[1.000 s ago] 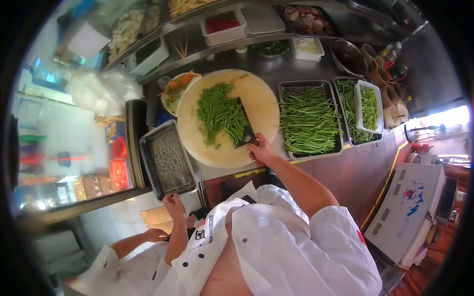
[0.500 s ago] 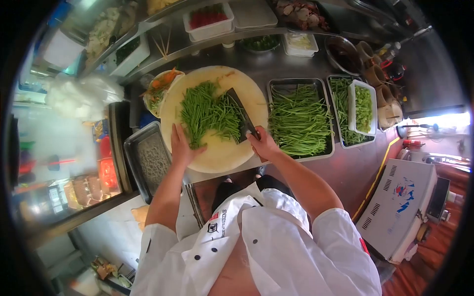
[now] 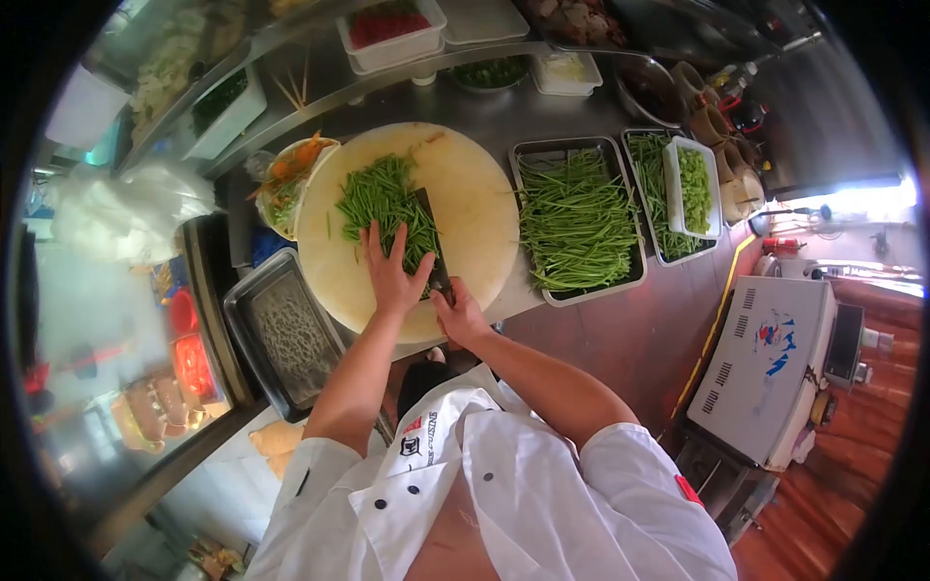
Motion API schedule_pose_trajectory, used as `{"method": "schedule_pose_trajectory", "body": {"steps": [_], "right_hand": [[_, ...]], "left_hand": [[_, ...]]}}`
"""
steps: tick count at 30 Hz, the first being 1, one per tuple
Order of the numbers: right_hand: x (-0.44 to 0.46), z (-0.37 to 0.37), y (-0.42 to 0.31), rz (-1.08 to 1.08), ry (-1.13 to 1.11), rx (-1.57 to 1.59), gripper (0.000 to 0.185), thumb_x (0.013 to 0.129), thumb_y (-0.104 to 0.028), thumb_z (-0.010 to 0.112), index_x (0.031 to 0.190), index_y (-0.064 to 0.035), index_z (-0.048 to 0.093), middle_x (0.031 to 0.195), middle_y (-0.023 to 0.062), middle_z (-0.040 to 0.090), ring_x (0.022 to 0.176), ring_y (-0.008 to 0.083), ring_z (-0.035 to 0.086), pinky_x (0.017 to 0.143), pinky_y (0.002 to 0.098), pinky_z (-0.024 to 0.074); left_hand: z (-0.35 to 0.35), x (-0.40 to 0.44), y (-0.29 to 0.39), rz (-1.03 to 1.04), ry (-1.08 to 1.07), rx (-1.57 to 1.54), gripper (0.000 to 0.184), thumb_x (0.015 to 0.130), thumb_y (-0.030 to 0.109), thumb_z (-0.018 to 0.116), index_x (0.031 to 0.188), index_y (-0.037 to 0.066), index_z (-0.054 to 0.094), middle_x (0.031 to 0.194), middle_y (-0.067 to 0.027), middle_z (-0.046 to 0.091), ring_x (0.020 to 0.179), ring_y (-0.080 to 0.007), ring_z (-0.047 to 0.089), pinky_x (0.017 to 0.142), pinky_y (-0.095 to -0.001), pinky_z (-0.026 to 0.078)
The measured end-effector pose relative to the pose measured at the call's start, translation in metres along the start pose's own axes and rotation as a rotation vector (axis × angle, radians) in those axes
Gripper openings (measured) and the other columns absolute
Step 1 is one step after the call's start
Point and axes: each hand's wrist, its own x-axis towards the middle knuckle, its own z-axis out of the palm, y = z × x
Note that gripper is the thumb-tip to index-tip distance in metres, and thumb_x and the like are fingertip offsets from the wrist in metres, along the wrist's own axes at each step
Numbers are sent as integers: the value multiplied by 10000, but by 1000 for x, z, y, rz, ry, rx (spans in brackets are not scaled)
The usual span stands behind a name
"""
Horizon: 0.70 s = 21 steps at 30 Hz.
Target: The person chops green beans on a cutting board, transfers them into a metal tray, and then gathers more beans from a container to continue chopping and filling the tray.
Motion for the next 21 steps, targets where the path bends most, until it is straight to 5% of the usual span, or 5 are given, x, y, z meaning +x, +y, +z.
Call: {"method": "schedule_pose_trajectory", "body": {"steps": [10,21], "right_hand": [[-3,9,19,-1,7,52,200,1040,-214,620,1072,-67,489,686,10,530,492,104,488,433,291,386],[-35,-5,-1,44,-66,41,192,1049,-202,601,1089,-73,465,691,-1,512,493,85,472,429,280,369]], "left_hand": [[9,-3,11,-27,165,-116,520,761,229,807,1249,97,684,1460,-238,485,1394,-510,388,1131,-602,373],[-12,-9,43,-47,243,-158,490,733,193,798,1203,105,694,1433,-215,497,1364,-520,409,1106,-610,409]]}}
